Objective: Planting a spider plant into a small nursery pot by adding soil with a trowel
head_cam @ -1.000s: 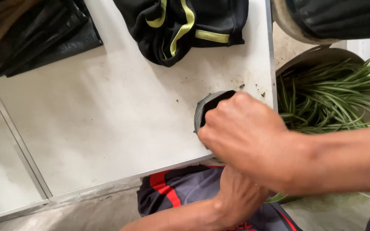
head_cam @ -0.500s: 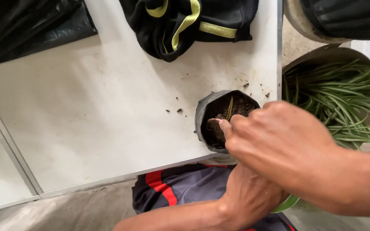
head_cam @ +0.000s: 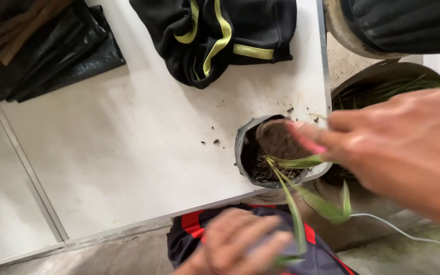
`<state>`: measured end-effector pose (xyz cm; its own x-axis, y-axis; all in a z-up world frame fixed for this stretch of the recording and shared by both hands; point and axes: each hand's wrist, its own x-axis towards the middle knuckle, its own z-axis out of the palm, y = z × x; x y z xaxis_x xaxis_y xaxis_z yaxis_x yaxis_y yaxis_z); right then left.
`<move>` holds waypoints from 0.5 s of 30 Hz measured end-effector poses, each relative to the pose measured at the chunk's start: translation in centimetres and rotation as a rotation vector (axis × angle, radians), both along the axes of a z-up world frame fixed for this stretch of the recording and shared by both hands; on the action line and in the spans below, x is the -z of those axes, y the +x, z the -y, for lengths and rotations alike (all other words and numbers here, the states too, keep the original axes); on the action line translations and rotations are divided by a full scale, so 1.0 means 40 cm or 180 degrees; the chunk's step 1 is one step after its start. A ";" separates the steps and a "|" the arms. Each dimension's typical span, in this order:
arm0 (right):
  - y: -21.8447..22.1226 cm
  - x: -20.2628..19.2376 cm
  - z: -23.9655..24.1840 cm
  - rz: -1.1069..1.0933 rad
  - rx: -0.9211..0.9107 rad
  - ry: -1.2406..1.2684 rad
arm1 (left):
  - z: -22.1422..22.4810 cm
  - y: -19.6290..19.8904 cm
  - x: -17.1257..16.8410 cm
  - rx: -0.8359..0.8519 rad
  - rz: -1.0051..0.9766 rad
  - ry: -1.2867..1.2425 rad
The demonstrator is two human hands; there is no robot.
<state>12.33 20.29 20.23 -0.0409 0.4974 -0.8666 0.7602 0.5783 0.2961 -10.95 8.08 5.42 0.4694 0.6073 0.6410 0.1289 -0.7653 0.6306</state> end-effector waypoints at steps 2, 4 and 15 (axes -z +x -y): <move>0.078 0.049 0.061 -0.0559 -0.0369 0.0831 | -0.040 -0.044 0.111 -0.0563 -0.0253 0.0100; 0.140 0.107 0.120 -0.1079 -0.0756 0.1703 | -0.090 -0.070 0.171 -0.1155 -0.0508 0.0199; 0.297 0.092 0.185 -0.2766 0.0845 0.1868 | -0.180 -0.037 0.201 -0.1328 -0.2068 -0.0444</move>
<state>24.21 12.88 16.55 -0.3563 0.9089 -0.2168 0.9238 0.3078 -0.2278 -12.43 15.27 -2.61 0.4395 0.8707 0.2209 0.7644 -0.4916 0.4171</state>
